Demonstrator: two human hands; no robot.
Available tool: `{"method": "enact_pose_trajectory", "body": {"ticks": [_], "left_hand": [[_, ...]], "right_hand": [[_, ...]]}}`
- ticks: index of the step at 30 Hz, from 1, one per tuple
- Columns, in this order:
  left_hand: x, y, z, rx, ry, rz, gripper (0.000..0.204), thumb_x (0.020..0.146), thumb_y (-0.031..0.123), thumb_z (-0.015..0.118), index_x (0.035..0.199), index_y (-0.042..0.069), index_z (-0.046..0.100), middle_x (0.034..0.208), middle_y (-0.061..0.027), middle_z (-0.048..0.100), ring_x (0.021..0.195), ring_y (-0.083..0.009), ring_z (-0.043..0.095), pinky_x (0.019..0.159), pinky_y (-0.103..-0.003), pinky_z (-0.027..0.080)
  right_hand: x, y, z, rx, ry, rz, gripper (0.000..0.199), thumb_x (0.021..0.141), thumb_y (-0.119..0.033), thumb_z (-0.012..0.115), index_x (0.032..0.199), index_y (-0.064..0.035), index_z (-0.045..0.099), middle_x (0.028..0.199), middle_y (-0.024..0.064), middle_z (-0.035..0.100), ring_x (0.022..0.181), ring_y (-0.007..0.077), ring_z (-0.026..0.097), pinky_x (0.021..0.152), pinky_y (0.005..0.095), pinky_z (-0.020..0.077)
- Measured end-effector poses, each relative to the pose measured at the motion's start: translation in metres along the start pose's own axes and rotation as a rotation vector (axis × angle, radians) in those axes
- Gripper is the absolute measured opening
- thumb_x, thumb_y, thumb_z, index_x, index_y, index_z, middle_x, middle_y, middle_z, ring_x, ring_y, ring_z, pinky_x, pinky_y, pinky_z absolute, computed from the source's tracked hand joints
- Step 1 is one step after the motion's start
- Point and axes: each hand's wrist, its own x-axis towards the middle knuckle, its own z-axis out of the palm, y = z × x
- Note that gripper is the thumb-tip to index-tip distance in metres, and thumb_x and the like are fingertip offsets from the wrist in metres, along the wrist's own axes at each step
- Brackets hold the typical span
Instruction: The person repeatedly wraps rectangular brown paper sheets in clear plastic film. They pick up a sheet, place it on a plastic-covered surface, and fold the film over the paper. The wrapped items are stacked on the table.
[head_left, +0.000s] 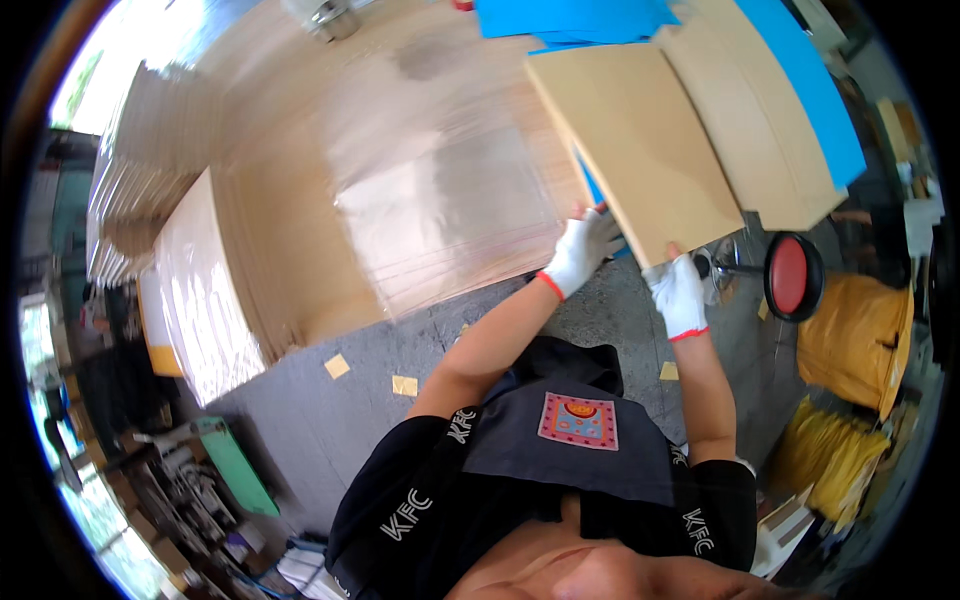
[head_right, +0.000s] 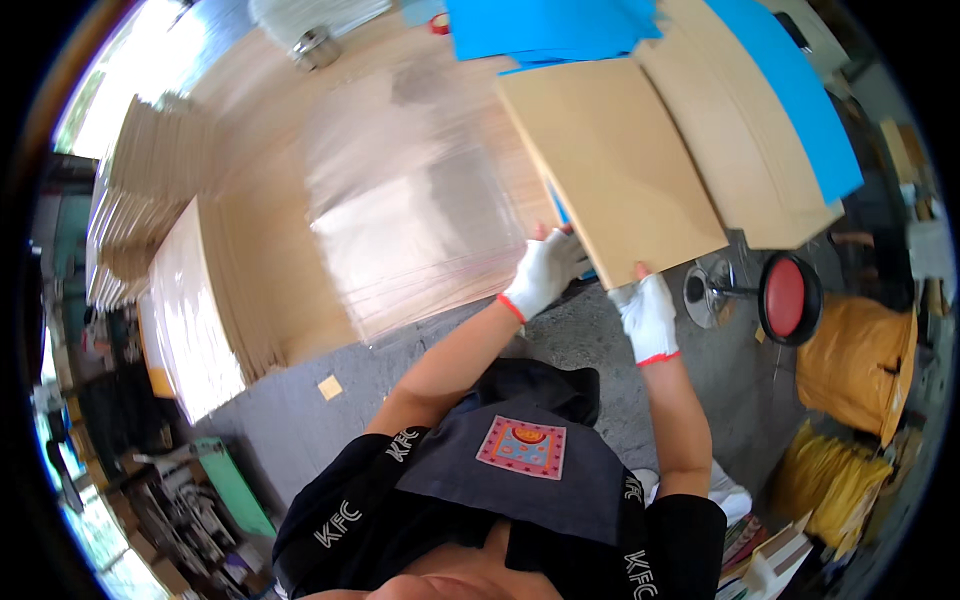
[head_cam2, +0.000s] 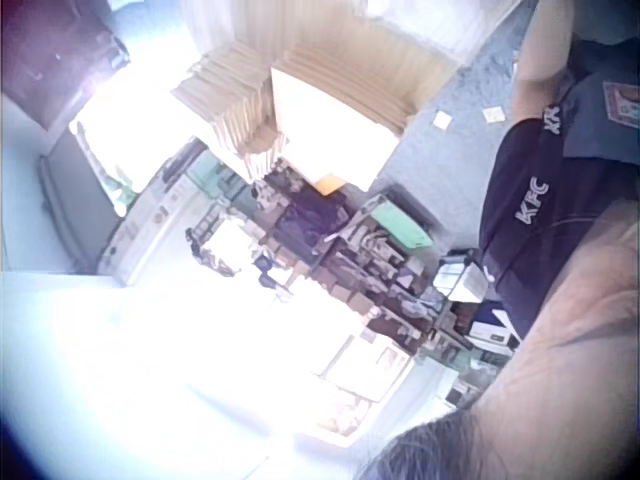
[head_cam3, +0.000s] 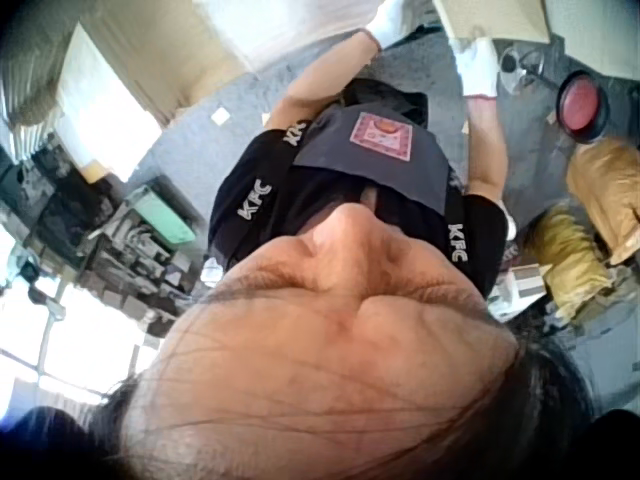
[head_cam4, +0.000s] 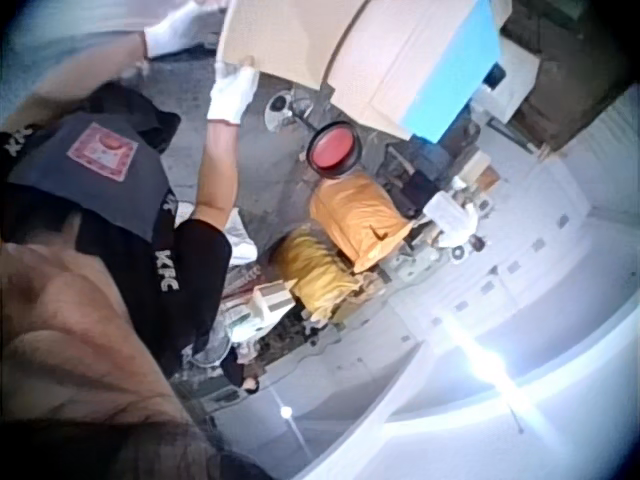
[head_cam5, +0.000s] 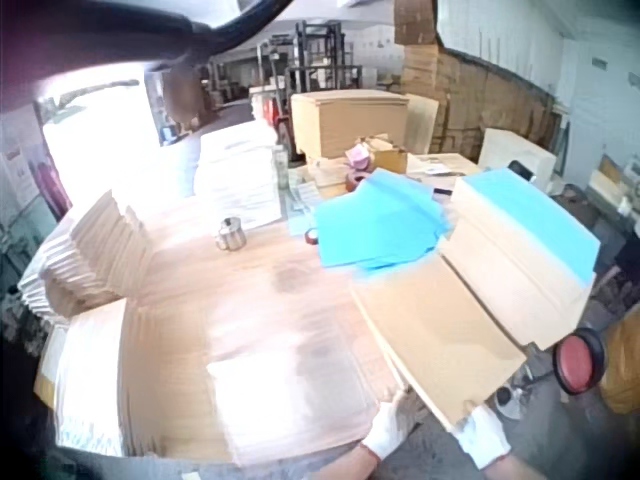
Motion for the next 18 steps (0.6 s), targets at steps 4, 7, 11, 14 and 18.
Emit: {"method": "enact_pose_trajectory", "body": {"ticks": [4,7,11,14,18], "left_hand": [[-0.018,0.036,0.006,-0.016,-0.029,-0.116,0.082,0.088,0.069,0.022,0.140,0.006,0.030,0.144,-0.0166,0.032,0.134,-0.0325,0.029,0.110,-0.050,0.022],[-0.039,0.031,-0.019,0.133,-0.024,-0.161,0.066,0.093,0.054,0.037,0.137,0.006,0.035,0.138,-0.0129,0.042,0.123,-0.0279,0.046,0.094,-0.045,0.046],[-0.079,0.011,0.006,0.167,0.202,-0.314,0.038,0.083,0.007,0.052,0.120,0.000,0.047,0.117,-0.0129,0.057,0.105,-0.0255,0.059,0.086,-0.039,0.051],[-0.091,-0.002,0.013,0.171,0.205,-0.200,0.038,0.081,0.006,0.052,0.118,-0.002,0.048,0.115,-0.0152,0.057,0.108,-0.0278,0.057,0.090,-0.041,0.049],[-0.100,-0.017,0.017,0.196,0.225,-0.228,0.041,0.083,0.008,0.052,0.121,-0.003,0.046,0.117,-0.0147,0.056,0.106,-0.0283,0.058,0.089,-0.043,0.050]], "right_hand": [[-0.069,0.013,-0.038,-0.053,0.083,0.045,0.033,0.090,-0.015,0.057,0.121,-0.0068,0.049,0.118,0.0068,0.057,0.104,0.0224,0.060,0.080,0.0436,0.0541],[-0.130,0.018,-0.058,-0.203,0.192,0.127,0.034,0.089,-0.021,0.058,0.117,-0.0034,0.053,0.113,0.0071,0.060,0.098,0.0199,0.061,0.077,0.0377,0.0528],[-0.146,-0.032,-0.131,-1.046,-0.045,0.546,0.038,0.088,-0.037,0.055,0.091,-0.0002,0.063,0.082,0.0083,0.066,0.072,0.0184,0.063,0.060,0.0300,0.0484],[-0.105,-0.126,-0.096,-1.110,0.041,0.365,0.041,0.090,-0.037,0.047,0.082,-0.0001,0.064,0.071,0.0076,0.065,0.067,0.0187,0.063,0.060,0.0273,0.0484],[0.010,-0.128,-0.072,-1.736,0.094,-0.374,0.053,0.087,-0.045,0.050,0.114,0.0000,0.050,0.102,0.0170,0.064,0.095,0.0265,0.062,0.079,0.0354,0.0482]]}}
